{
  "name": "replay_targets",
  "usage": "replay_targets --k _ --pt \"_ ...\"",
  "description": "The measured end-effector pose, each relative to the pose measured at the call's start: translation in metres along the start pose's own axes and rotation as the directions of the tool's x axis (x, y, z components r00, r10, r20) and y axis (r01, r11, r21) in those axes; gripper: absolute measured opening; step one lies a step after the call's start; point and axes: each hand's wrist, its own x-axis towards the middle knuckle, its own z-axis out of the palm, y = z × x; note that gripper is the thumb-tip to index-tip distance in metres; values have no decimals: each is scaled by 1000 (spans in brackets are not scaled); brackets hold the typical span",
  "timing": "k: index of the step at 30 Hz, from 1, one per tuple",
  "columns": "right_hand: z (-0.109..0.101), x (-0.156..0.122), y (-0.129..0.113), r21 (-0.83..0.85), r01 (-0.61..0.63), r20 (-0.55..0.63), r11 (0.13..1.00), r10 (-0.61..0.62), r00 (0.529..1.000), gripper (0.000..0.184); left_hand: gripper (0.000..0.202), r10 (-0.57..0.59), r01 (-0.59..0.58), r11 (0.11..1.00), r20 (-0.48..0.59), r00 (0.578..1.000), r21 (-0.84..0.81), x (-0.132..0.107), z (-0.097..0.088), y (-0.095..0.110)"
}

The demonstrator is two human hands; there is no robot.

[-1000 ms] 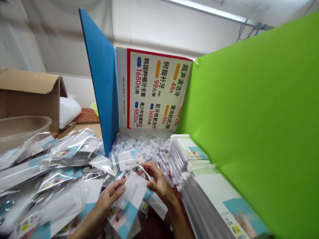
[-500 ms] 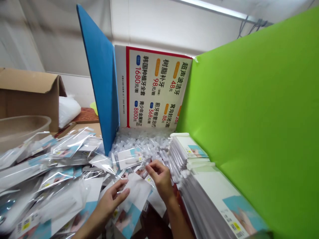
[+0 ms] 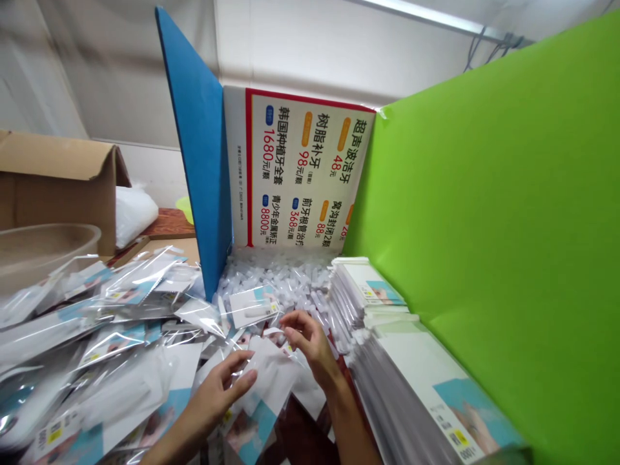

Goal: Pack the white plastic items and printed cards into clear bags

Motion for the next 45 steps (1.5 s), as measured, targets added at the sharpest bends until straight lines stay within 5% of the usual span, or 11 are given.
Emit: replay_targets --k 5,13,21,45 --pt "0 -2 -6 -68 65 126 996 -56 990 36 56 16 -16 1000 23 1000 -5 -1 0 -4" --pt "4 0 -7 -231 125 -3 965 -129 992 24 53 25 -24 1000 60 998 -16 -3 -1 0" --pt "3 0 -6 -335 186 68 924 -174 982 19 51 25 -27 999 109 994 19 -3 -2 -1" --pt "5 -1 -9 -346 167 38 923 -164 986 19 53 2 -8 995 58 998 100 -4 -2 -2"
